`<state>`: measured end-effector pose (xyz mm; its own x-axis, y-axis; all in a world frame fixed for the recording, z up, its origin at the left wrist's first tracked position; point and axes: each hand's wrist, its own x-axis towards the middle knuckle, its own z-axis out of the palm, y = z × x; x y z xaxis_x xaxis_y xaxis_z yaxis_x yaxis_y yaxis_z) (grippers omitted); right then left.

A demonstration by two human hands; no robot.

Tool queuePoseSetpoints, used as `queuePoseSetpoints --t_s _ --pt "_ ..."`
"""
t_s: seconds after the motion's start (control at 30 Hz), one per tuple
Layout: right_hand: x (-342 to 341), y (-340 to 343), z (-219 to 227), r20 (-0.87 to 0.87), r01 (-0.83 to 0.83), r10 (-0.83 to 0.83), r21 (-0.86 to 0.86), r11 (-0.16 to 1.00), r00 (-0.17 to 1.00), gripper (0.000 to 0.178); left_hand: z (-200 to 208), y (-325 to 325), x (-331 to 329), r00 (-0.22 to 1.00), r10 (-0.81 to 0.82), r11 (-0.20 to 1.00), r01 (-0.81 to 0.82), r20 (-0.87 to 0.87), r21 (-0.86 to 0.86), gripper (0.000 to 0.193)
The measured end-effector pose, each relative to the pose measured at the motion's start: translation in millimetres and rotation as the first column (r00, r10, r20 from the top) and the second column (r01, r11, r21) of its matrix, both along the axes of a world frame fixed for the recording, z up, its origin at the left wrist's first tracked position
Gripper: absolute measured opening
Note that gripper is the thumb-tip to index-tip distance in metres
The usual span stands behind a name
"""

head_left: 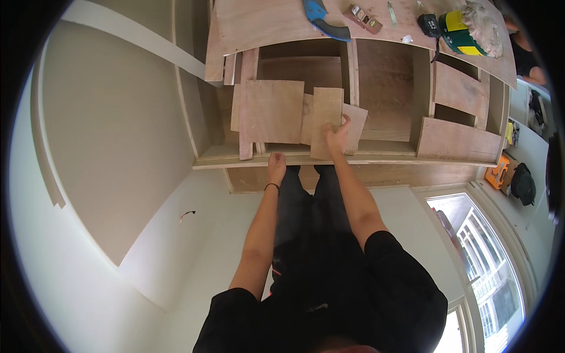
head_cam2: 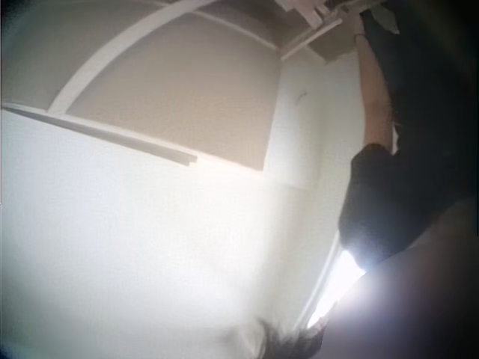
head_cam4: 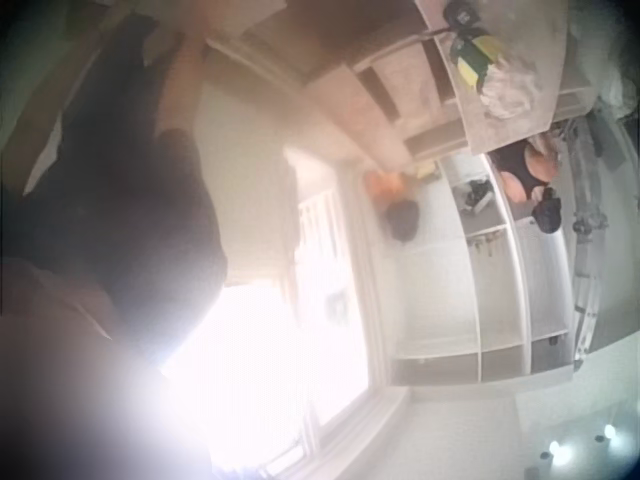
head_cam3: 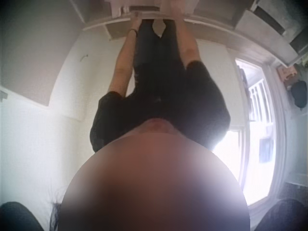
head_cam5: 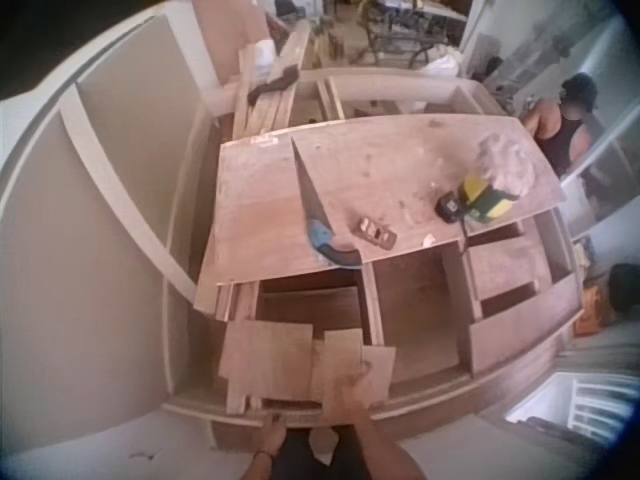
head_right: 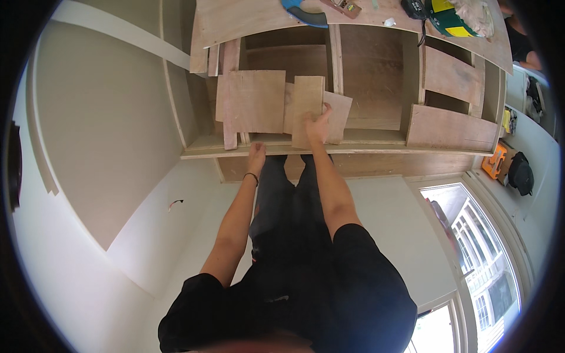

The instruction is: The person assembles wooden furniture by fitting wooden panels into a cabinet frame. They use a hammer to secure the panels and adjust their positions to ensure a proper fit.

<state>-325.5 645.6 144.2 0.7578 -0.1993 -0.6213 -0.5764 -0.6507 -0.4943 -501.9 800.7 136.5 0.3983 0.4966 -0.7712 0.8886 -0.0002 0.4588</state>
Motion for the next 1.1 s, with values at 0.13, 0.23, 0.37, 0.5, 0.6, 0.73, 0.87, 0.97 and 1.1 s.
queuePoseSetpoints --t_s 0.13,0.23,0.37,0.5,0.6,0.73,0.87,0.97,1.1 --pt "12 -35 -34 0.145 0.012 -0.006 -0.042 0.999 0.989 0.066 -21 -12 30 0.991 -0.121 0.992 0.118 0.063 0.041 0.031" --pt "10 -56 -56 0.158 0.007 0.002 -0.052 0.999 0.987 0.063 -34 -30 61 0.981 -0.184 0.981 0.187 0.055 -0.057 0.031" --pt "3 -69 -75 0.242 -0.066 0.101 -0.149 0.987 0.965 0.057 -51 -68 95 0.973 -0.176 0.973 0.194 0.148 -0.121 0.043" --pt "0 -76 -84 0.164 -0.117 0.197 -0.401 0.909 0.967 0.052 -66 -98 124 0.942 -0.256 0.955 0.282 0.219 -0.092 0.053" --pt "-2 -82 -90 0.211 -0.052 0.096 -0.204 0.978 0.973 0.052 -71 -113 138 0.926 -0.303 0.944 0.324 0.226 -0.064 0.055" --pt "-7 -88 -99 0.217 -0.112 0.143 -0.149 0.982 0.966 0.052 -75 -124 144 0.938 -0.29 0.948 0.309 0.188 -0.077 0.055" --pt "-9 -90 -103 0.273 -0.132 0.18 -0.186 0.974 0.945 0.051 -79 -125 142 0.949 -0.246 0.963 0.263 0.196 -0.062 0.054" --pt "-6 -92 -103 0.286 -0.122 0.168 -0.172 0.977 0.943 0.048 -82 -124 143 0.949 -0.238 0.964 0.257 0.207 -0.073 0.054" --pt "-1 -96 -101 0.239 -0.07 0.097 -0.118 0.991 0.966 0.04 -81 -125 145 0.958 -0.193 0.971 0.218 0.21 -0.101 0.055"
